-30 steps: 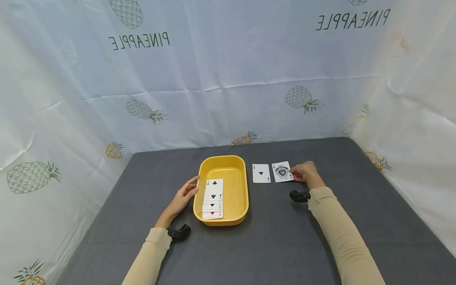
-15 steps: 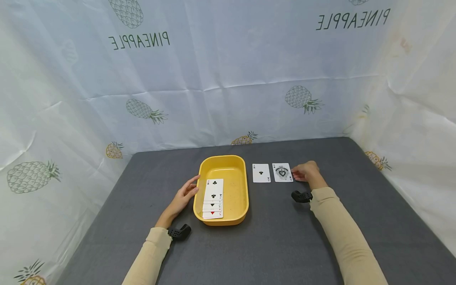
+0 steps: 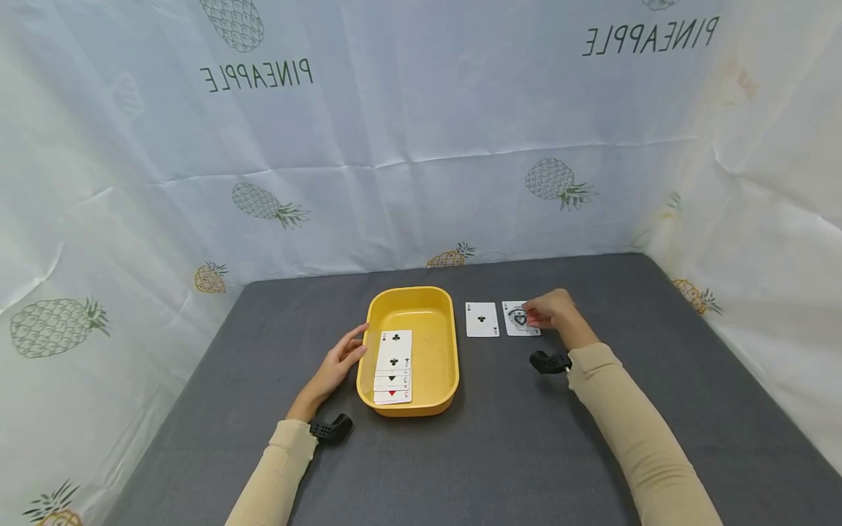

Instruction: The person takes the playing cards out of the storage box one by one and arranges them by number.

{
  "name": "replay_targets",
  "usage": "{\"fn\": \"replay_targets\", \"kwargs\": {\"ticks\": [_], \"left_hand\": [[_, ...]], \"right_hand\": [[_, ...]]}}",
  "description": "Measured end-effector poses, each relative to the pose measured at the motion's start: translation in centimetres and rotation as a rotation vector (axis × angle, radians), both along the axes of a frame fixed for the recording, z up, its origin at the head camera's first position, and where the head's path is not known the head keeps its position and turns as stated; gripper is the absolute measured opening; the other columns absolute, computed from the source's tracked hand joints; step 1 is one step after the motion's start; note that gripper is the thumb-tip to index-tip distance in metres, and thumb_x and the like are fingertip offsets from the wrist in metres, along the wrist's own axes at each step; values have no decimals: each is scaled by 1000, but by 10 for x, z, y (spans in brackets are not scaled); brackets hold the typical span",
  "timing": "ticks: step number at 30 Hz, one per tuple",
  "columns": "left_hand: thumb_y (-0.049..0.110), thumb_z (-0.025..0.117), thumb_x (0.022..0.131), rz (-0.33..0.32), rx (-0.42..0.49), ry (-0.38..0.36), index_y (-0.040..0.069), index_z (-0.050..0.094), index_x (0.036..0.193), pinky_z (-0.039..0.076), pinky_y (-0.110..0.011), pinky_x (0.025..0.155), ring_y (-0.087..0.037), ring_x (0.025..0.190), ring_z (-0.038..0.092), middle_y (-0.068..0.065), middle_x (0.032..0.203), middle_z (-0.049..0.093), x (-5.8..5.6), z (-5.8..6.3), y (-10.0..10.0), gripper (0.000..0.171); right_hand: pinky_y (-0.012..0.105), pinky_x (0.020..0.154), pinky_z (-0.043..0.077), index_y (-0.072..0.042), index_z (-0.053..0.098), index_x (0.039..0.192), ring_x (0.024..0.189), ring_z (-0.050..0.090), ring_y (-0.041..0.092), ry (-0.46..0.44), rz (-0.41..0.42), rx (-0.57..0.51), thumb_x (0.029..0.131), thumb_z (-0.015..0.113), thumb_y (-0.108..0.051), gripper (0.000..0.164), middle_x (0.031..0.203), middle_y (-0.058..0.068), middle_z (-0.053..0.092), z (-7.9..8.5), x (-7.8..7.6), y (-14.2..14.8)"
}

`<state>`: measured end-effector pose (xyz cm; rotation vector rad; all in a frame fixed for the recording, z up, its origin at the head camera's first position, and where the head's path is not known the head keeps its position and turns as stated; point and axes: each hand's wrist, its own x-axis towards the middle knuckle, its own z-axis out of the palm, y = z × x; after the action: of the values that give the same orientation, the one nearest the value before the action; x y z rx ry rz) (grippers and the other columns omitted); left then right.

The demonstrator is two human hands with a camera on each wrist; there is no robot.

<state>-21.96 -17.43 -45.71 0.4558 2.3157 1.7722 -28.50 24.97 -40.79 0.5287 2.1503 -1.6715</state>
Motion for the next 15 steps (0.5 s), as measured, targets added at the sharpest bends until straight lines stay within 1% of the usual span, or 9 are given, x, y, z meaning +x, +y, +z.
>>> {"fn": "replay_targets", "kwargs": {"ticks": [3, 5, 7, 10, 14, 15], "left_hand": [[15, 51, 100, -1, 7, 6, 6, 31, 150, 40, -50, 108, -42, 125, 53, -30, 136, 51, 0, 0, 0, 55], [15, 51, 100, -2, 8, 10, 6, 31, 150, 40, -50, 108, -43, 125, 53, -30, 136, 51, 0, 0, 0, 55], [14, 51, 100, -1, 8, 14, 6, 32, 150, 40, -50, 108, -43, 125, 53, -31, 135, 51, 0, 0, 0, 54], [14, 50, 100, -2, 9, 15, 5, 32, 150, 40, -51, 108, -43, 125, 53, -31, 135, 52, 0, -1, 0, 54], [14, 50, 100, -3, 13, 14, 6, 32, 150, 39, -52, 109, -43, 125, 53, -31, 135, 51, -1, -1, 0, 54], [14, 50, 100, -2, 13, 10, 6, 32, 150, 39, -52, 109, -43, 126, 52, -31, 136, 51, 0, -1, 0, 54]], "right_hand": [[19, 61, 56, -4, 62, 87, 55, 64, 1, 18, 55, -12, 93, 57, -8, 9, 59, -7, 65, 5, 1, -9], [18, 61, 56, 0, 61, 95, 56, 64, 1, 25, 89, -24, 94, 56, -8, 10, 60, -8, 66, 8, 2, -16], [18, 61, 56, 2, 59, 100, 56, 64, 0, 36, 116, -39, 95, 56, -8, 12, 61, -8, 66, 10, 3, -24], [18, 62, 56, 10, 54, 117, 58, 64, 0, 56, 156, -19, 95, 56, -10, 30, 64, -8, 65, 15, 4, -35], [21, 68, 58, 15, 49, 129, 60, 65, 0, 86, 200, 36, 96, 58, -14, 45, 68, -7, 66, 21, 7, -50], [22, 69, 58, 15, 50, 129, 61, 65, 1, 95, 209, 45, 96, 58, -15, 45, 69, -7, 67, 22, 7, -54]]}}
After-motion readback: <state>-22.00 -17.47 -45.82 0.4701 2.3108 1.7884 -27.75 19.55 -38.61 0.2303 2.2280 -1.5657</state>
